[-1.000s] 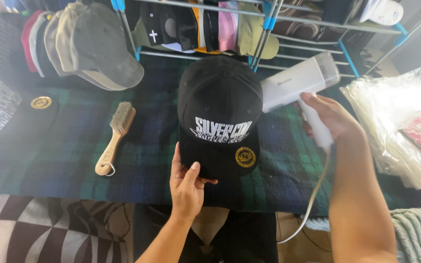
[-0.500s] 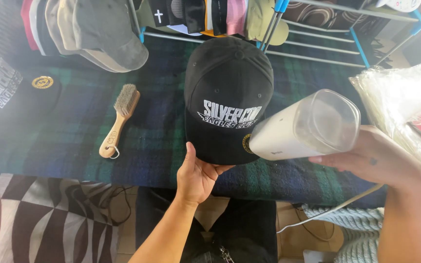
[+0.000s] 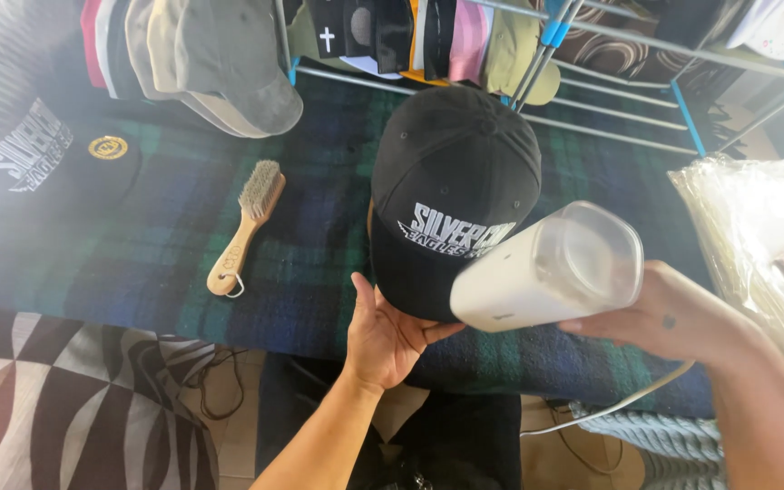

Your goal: Cleaning and shaping a baseball cap using a brush and a handheld dryer on a hat form.

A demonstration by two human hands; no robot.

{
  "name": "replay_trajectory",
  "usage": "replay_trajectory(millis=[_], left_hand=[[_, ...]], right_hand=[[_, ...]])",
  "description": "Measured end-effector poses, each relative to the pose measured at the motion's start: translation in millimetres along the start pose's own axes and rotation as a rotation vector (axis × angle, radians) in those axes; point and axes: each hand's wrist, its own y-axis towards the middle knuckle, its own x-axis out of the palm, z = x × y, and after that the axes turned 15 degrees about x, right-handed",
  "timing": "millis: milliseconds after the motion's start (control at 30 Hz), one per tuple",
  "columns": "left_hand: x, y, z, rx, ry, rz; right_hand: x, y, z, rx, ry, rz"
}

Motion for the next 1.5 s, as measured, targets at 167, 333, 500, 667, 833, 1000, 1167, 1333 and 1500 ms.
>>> replay_trajectory(millis=[167,333,500,667,833,1000,1167,1333,1500], left_hand=[[-13,-1,-4,-0.002,0.022,0.006],[-5,-1,-1,0.016,-0.003,-0.035],[-4,-1,0,0.002,-0.038,-0.052],[-10,0,-3,0.007,0.048,0.002],[7,0,1,0.038,0.065,-0.056],[5,1,-3,0.107,0.051,-0.141],[5,-1,-3,0.069,0.148,-0.061],[-16,-1,-11,0.100,0.100,-0.116],[-20,-3,-8,0.105,0.078,-0.132]], right_hand=[[12,23,10,-0.943,-0.246,0.028],[27,2,-13,-0.754,-0.283,0.041],[40,-20,-40,-0.676,-0.289,0.034],[53,-34,-75,-0.553,-0.339,0.046],[48,-44,-99,-0.546,-0.303,0.023],[47,-46,-118,-0.571,-0.280,0.016],[51,-45,-144,-0.526,-0.416,0.077],[67,-31,-160,-0.691,-0.329,0.145],[49,-31,-134,-0.921,-0.122,0.246]])
